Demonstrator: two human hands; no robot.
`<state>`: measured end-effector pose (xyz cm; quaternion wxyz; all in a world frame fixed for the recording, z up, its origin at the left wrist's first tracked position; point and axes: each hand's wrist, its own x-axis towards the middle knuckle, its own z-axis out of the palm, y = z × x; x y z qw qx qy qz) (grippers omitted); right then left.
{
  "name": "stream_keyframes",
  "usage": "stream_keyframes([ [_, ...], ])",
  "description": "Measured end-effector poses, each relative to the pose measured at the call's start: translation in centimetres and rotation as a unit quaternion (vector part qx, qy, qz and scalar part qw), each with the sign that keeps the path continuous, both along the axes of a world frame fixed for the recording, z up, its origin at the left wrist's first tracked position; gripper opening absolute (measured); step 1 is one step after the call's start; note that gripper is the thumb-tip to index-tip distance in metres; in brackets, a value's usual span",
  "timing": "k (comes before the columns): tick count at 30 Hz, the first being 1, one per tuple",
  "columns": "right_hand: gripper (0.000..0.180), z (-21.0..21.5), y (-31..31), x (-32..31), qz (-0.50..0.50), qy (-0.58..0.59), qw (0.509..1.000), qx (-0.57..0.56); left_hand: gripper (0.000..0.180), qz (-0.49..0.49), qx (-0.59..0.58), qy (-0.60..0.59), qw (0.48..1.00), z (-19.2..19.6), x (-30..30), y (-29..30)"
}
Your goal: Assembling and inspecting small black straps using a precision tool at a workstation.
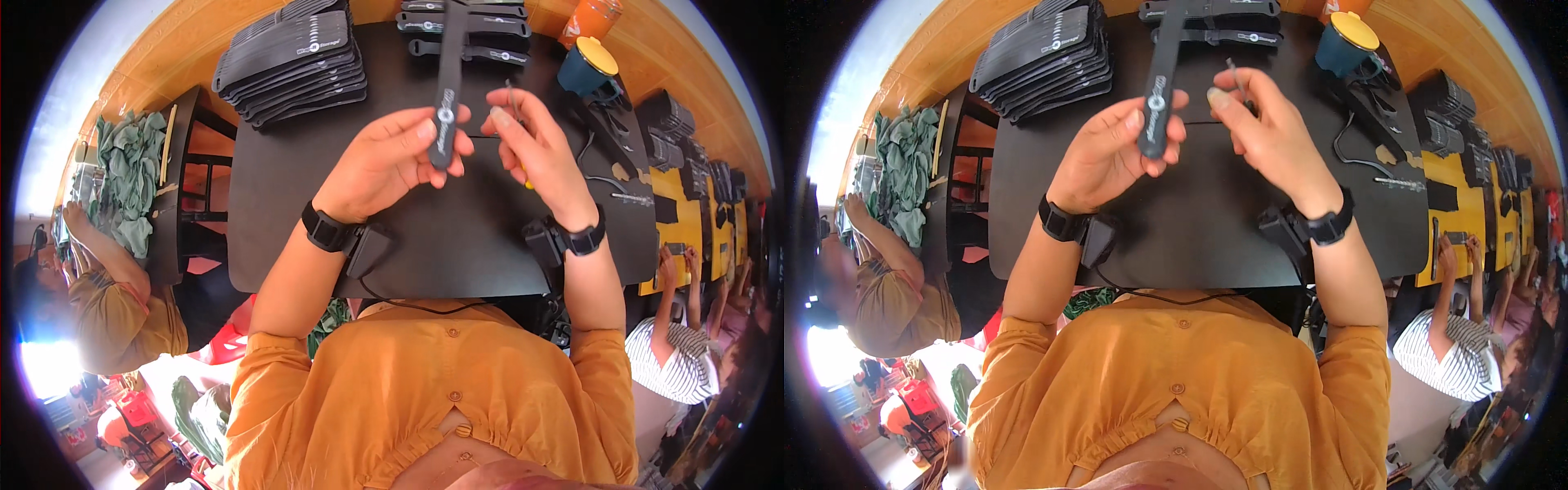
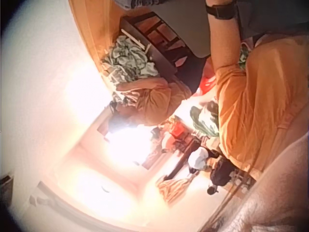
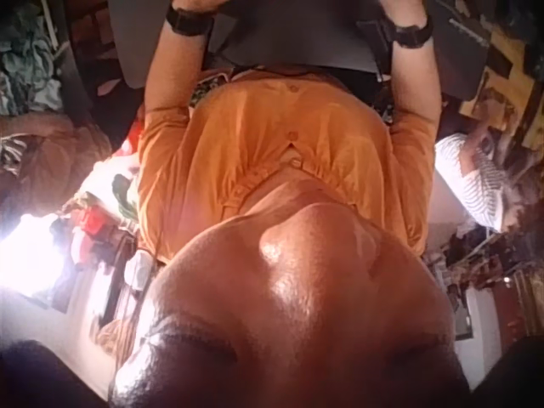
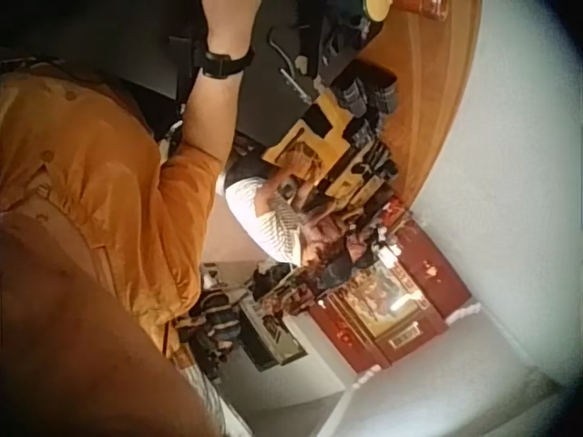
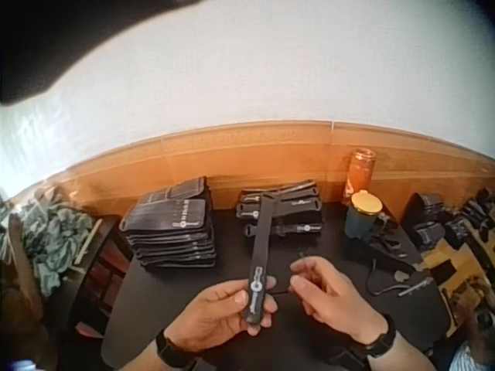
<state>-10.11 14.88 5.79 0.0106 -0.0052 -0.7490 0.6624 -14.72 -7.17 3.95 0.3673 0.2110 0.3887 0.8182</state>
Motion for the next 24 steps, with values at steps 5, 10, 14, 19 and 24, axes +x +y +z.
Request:
stream_keyframes([
  [5,0.021,1.3,-1.2,2.3,0.125,-0.015,0.987,0.096,0.047,0.048,0.032,-0.027,0.998,-0.7,-0.5,0.1],
  [10,0.020,1.0,-2.3,3.0,0.157,0.037,0.977,0.137,0.046,0.055,0.067,-0.079,0.993,-0.8,0.0,0.6],
  [14,0.020,0.9,-2.6,3.1,0.161,0.011,0.978,0.131,0.046,0.043,0.071,-0.093,0.992,-1.0,0.0,0.6],
  [19,0.019,1.2,-2.6,3.2,0.153,0.013,0.974,0.165,0.046,0.044,0.060,-0.090,0.993,-0.9,0.1,0.7],
  [24,0.018,0.2,-2.4,3.1,0.144,0.092,0.968,0.185,0.042,0.050,0.073,-0.114,0.989,-1.6,0.5,1.2],
])
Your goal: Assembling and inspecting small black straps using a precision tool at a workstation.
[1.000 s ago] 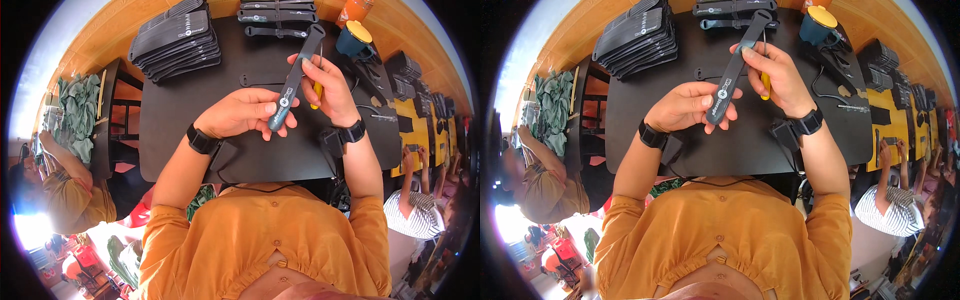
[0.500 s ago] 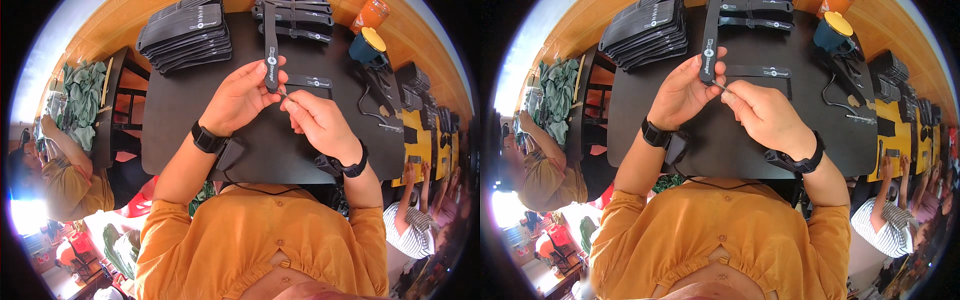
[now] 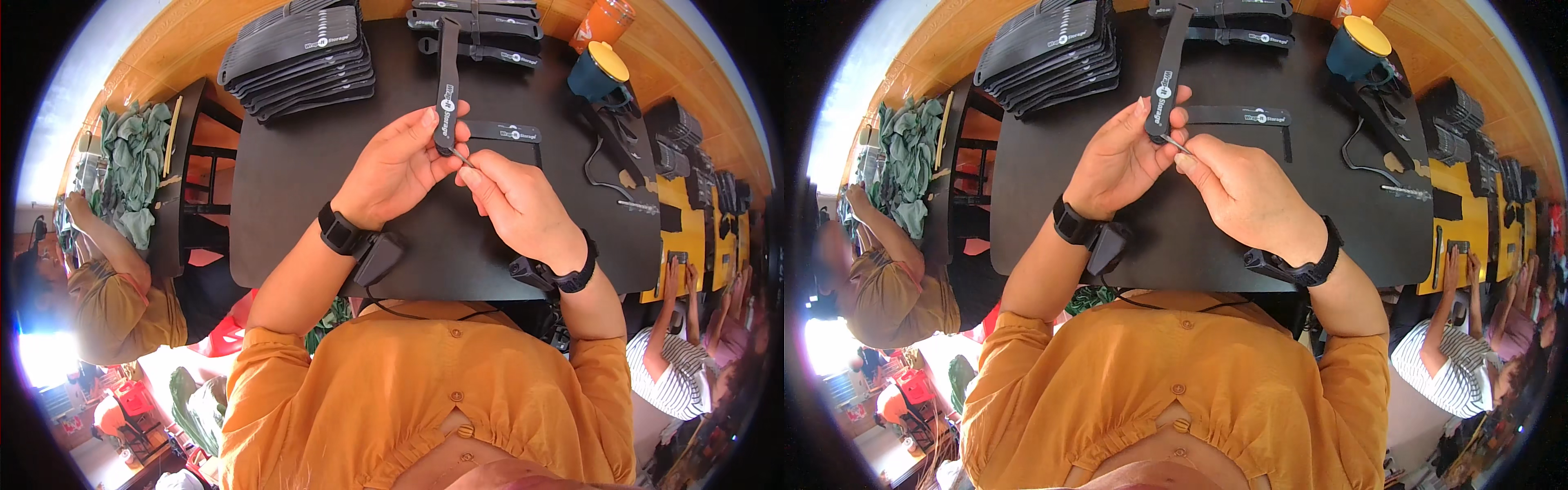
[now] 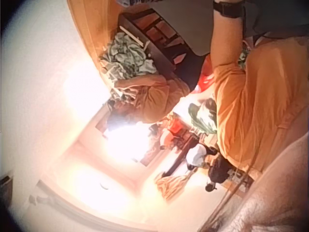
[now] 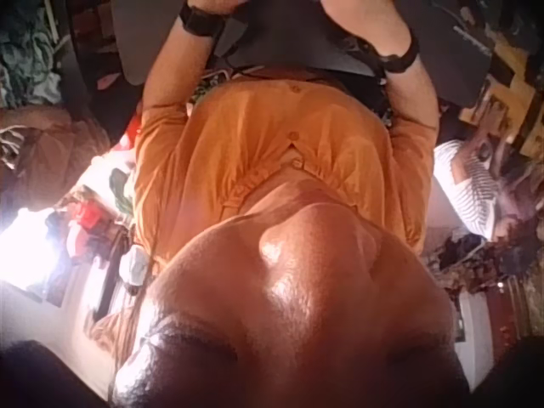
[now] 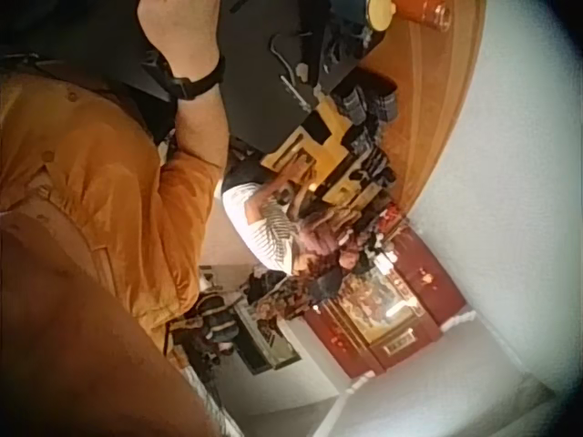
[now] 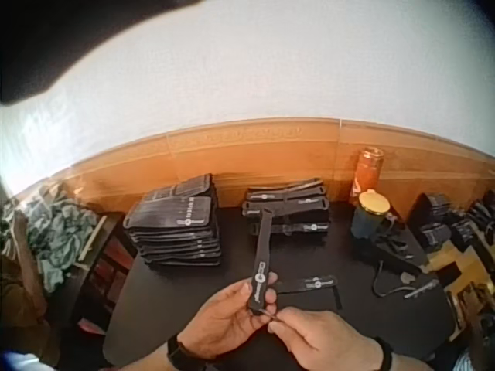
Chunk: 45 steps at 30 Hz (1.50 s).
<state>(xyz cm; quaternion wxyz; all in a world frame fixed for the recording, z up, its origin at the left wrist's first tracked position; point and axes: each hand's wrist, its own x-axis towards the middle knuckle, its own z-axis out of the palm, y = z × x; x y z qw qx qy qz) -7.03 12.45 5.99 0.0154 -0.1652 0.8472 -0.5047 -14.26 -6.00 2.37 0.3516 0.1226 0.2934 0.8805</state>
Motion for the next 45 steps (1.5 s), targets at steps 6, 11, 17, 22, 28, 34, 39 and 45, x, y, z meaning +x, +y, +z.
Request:
stream_keyframes([
  [6,0.015,-0.3,-0.5,0.0,-0.029,0.021,0.999,0.009,0.038,-0.005,0.072,-0.070,0.995,-1.0,0.4,1.1],
  [11,0.015,0.3,-0.2,0.0,-0.023,0.011,1.000,0.005,0.045,-0.050,0.121,-0.087,0.987,-1.9,0.4,1.1],
  [17,0.013,0.4,-0.2,0.0,-0.024,0.011,1.000,0.003,0.044,-0.029,0.095,-0.083,0.992,-1.6,0.7,1.2],
  [22,0.009,0.2,-0.7,0.1,-0.086,0.007,0.995,-0.052,0.035,0.014,0.065,-0.049,0.997,-0.5,0.8,1.1],
  [28,0.034,-0.9,-1.2,-0.2,-0.033,0.082,0.984,-0.154,0.034,-0.007,0.061,-0.058,0.996,0.4,1.3,1.1],
  [34,0.039,-1.2,-1.1,-0.3,-0.021,-0.009,0.982,-0.187,0.036,0.030,0.015,-0.049,0.998,0.2,1.0,0.9],
  [39,0.037,-0.1,-0.7,-0.1,-0.060,-0.054,0.973,-0.218,0.037,0.148,-0.250,0.180,0.940,1.7,1.6,0.6],
  [45,0.038,0.0,-0.7,0.3,-0.018,-0.022,0.971,-0.236,0.040,0.239,-0.468,0.459,0.716,2.9,2.1,0.1],
])
